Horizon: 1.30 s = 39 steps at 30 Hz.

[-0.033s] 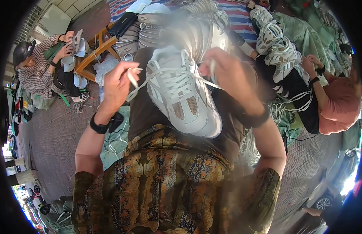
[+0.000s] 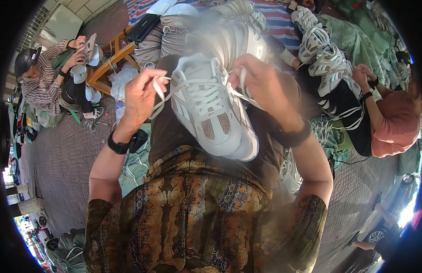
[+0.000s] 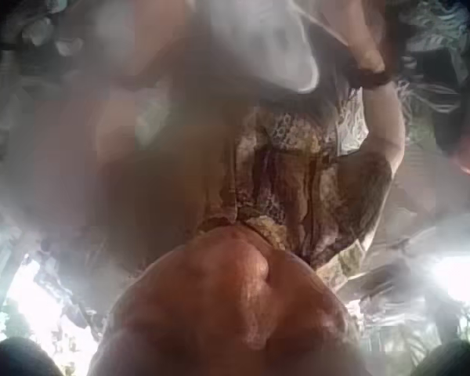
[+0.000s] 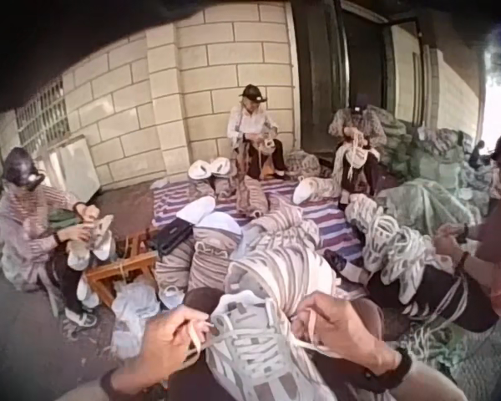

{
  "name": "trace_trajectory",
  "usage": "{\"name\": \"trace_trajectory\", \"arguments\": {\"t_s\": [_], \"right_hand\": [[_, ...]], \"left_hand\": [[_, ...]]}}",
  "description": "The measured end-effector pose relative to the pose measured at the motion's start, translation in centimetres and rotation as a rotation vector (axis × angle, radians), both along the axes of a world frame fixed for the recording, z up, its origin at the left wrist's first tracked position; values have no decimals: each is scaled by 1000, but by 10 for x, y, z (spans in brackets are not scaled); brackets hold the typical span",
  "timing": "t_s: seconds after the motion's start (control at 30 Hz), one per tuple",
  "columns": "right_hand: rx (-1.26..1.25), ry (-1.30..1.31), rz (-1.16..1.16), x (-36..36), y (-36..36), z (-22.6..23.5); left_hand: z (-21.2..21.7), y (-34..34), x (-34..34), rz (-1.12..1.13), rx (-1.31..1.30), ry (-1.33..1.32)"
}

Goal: The person threads white shoelaces through the eyelets of a white sneaker resting on their lap. They pull the laces tight and adjust the tension repeatedly to ensure the lacing is even. The task is performed by hand without tools.

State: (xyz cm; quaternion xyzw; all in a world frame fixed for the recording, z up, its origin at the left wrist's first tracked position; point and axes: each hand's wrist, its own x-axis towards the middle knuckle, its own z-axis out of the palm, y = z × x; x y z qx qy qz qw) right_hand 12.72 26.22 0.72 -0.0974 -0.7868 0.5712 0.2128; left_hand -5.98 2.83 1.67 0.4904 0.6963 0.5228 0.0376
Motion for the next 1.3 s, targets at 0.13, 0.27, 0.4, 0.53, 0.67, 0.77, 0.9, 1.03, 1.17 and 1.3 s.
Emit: {"name": "trace_trajectory", "arguments": {"t_s": [0.13,0.27,0.4,0.53,0.67,0.77,0.9,1.03,1.17,1.3], "right_hand": [[-89,5,-2,-18,-9,-11],[98,14,-66,-22,-12,-24],[217,-36,-125,-21,-14,-22],[528,48,-135,-19,-19,-10],[782,101,-91,-22,-21,1],[789,66,-13,-26,-18,8],[523,-106,98,-31,-4,10],[32,-216,124,-26,0,1],[107,-162,116,-21,2,-3],[404,-21,98,-12,4,-3]], "left_hand": [[-16,19,1,-27,22,5],[-25,15,11,8,26,-93],[-28,10,16,16,37,23],[-29,8,18,-12,42,5],[-24,10,24,-3,52,67],[-26,12,23,21,45,54],[-28,11,27,30,62,72],[-25,8,33,32,4,74],[-16,13,30,-35,-84,-87],[3,27,25,-144,-198,-52]]}}
